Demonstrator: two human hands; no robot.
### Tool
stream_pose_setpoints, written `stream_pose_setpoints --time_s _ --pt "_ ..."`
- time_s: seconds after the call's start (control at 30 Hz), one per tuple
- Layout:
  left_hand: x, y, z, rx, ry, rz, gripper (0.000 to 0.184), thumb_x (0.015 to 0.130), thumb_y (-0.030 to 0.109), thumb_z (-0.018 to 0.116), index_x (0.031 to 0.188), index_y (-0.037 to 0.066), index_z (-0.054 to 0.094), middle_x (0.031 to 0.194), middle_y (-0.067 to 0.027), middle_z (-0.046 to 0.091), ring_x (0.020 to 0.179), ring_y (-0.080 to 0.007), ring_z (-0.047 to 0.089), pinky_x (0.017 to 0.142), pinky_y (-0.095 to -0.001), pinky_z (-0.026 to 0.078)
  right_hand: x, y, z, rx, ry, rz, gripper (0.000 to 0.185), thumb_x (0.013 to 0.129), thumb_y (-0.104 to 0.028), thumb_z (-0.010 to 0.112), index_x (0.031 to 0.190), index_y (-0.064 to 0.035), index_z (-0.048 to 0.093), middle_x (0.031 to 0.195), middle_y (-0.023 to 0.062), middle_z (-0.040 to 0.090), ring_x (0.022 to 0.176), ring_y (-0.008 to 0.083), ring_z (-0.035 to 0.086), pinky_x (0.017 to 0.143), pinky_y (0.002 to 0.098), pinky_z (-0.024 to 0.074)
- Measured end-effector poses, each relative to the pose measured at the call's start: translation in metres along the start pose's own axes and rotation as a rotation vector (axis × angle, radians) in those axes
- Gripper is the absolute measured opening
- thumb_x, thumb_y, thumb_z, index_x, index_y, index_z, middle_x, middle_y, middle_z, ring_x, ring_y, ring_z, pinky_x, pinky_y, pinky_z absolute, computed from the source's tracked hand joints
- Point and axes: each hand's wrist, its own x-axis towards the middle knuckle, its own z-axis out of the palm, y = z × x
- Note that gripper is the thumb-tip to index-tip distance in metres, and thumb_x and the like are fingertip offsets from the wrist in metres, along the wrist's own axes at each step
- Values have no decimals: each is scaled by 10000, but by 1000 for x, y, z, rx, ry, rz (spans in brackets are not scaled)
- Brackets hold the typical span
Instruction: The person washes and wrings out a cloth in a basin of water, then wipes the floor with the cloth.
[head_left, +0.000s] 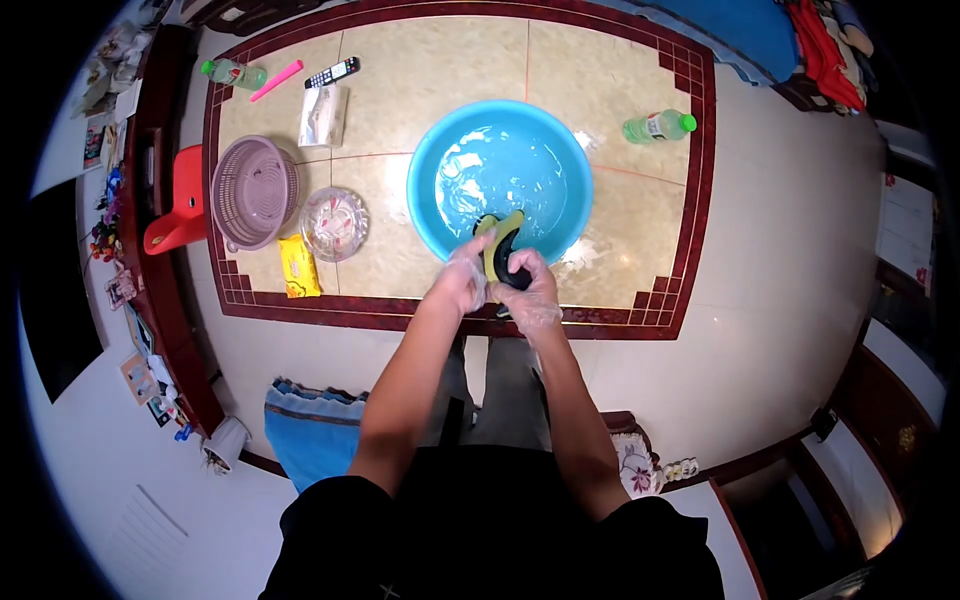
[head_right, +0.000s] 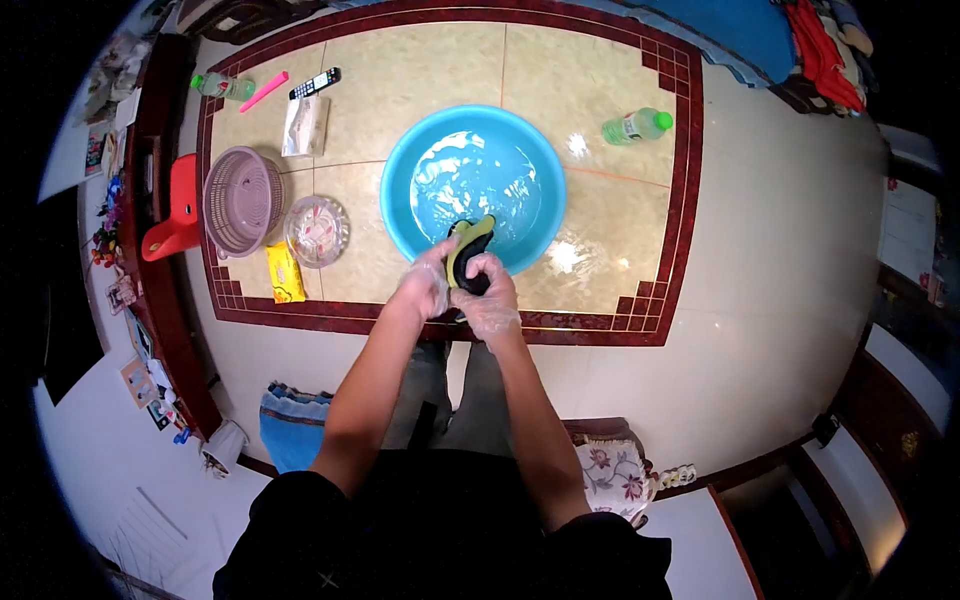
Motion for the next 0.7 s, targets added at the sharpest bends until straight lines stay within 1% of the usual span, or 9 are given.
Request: stream_pose_setpoints --time_s 0.1,0.13,0.23,0.3,0.33,0.4,0.53,0.67,0.7 --pt "32 15 2 -33 61 -110 278 1004 235 507 1136 8 598 919 -172 683 788 -270 670 715 -376 595 -11 -20 -5 16 -76 -36 327 662 69 663 857 -112 472 881 -2 507 858 132 497 830 275 442" --pt "30 19 15 57 169 -62 253 983 175 523 1151 -7 576 949 -171 680 774 -254 664 711 -365 594 -13 -28 -8 -19 -93 -39 323 664 65 663 856 -113 473 884 -2 510 856 134 499 826 276 443" --pt "50 19 -3 139 104 -32 264 961 113 516 1195 -6 543 1020 -162 680 780 -239 669 690 -358 592 -11 -36 -19 -64 -106 -65 312 671 44 671 864 -116 485 885 -4 525 849 138 512 811 274 447" --pt "46 18 -6 114 36 -16 283 960 104 503 1220 -7 528 1070 -155 677 804 -236 680 683 -362 590 1 -31 -22 194 97 61 322 691 50 697 920 -101 529 914 -2 548 880 137 537 820 277 452" --pt "34 18 6 97 102 -42 305 965 116 499 1249 13 534 1112 -139 675 859 -234 692 688 -383 586 12 -22 -22 341 227 59 321 713 47 714 953 -94 554 933 1 559 897 134 544 828 277 453" --pt "15 18 20 243 210 47 326 971 132 490 1278 36 538 1134 -124 671 926 -235 692 745 -393 588 38 -10 -28 388 385 271 316 778 19 732 1044 -69 587 991 24 587 937 132 552 854 274 455" --pt "12 10 21 215 175 134 336 938 95 517 1270 58 554 1141 -114 671 973 -222 682 798 -390 586 84 41 -30 614 446 297 333 819 -36 751 1115 -61 598 1037 52 611 970 167 572 873 284 469" --pt "14 10 23 239 126 121 368 888 52 551 1256 40 553 1135 -110 665 983 -235 677 799 -397 590 95 31 -11 732 444 485 512 797 -116 799 1247 -101 553 1121 67 596 1014 192 581 913 333 483" --pt "15 11 22 236 113 95 364 888 53 553 1251 35 554 1126 -109 665 983 -239 677 798 -399 591 94 31 -10 734 352 532 581 793 -159 803 1300 -130 521 1140 69 595 1029 215 597 888 369 514"
